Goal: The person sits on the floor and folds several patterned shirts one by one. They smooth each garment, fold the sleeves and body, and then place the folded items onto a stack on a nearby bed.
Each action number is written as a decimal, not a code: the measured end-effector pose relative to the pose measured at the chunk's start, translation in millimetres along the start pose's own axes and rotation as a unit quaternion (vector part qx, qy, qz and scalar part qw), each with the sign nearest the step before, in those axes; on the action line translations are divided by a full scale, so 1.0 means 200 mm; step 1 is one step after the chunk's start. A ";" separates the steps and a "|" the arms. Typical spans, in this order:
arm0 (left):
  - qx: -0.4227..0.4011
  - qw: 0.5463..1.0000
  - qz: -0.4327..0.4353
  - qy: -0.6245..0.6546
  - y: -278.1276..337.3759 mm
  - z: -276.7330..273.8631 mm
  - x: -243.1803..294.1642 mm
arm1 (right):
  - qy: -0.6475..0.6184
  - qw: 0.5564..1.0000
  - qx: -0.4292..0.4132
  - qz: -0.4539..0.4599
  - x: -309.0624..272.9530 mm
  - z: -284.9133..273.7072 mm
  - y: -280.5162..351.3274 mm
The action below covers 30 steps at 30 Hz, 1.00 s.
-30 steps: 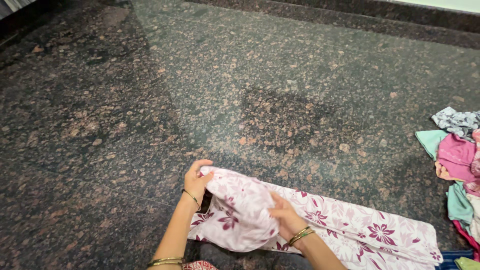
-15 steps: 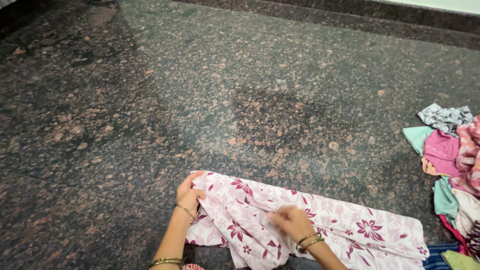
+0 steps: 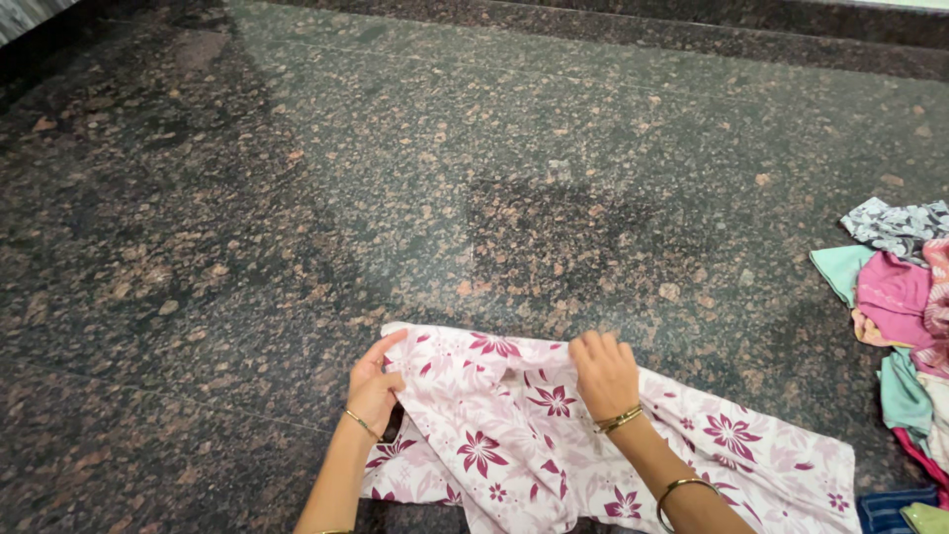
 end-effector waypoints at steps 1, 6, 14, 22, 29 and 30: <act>-0.004 1.000 0.006 -0.008 -0.01 -0.01 -0.01 | 0.005 0.999 -0.032 -0.019 -0.02 0.04 0.02; 0.046 0.980 -0.007 -0.194 -0.03 -0.21 -0.12 | -0.039 0.994 -0.082 -0.059 -0.15 0.13 0.19; 0.024 0.984 0.021 -0.176 -0.02 -0.21 -0.15 | -0.063 0.990 -0.127 -0.020 -0.16 0.19 0.24; -0.027 0.984 0.031 -0.175 -0.12 -0.16 -0.01 | -0.075 0.988 -0.135 0.008 -0.16 0.20 0.22; -0.045 0.937 0.054 -0.342 -0.30 -0.05 0.12 | -0.079 0.975 -0.204 0.046 -0.13 0.26 0.21; -0.032 0.924 0.039 -0.379 -0.33 -0.07 0.13 | -0.081 0.975 -0.203 0.048 -0.13 0.26 0.20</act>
Point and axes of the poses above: each hand's wrist, its own y-axis away from the middle knuckle, its own z-axis out of the palm, x = y × z, the point moved 10 cm from there along -y, towards the middle knuckle, and after that the axes turned 1 degree about y, right-handed, at the moved point
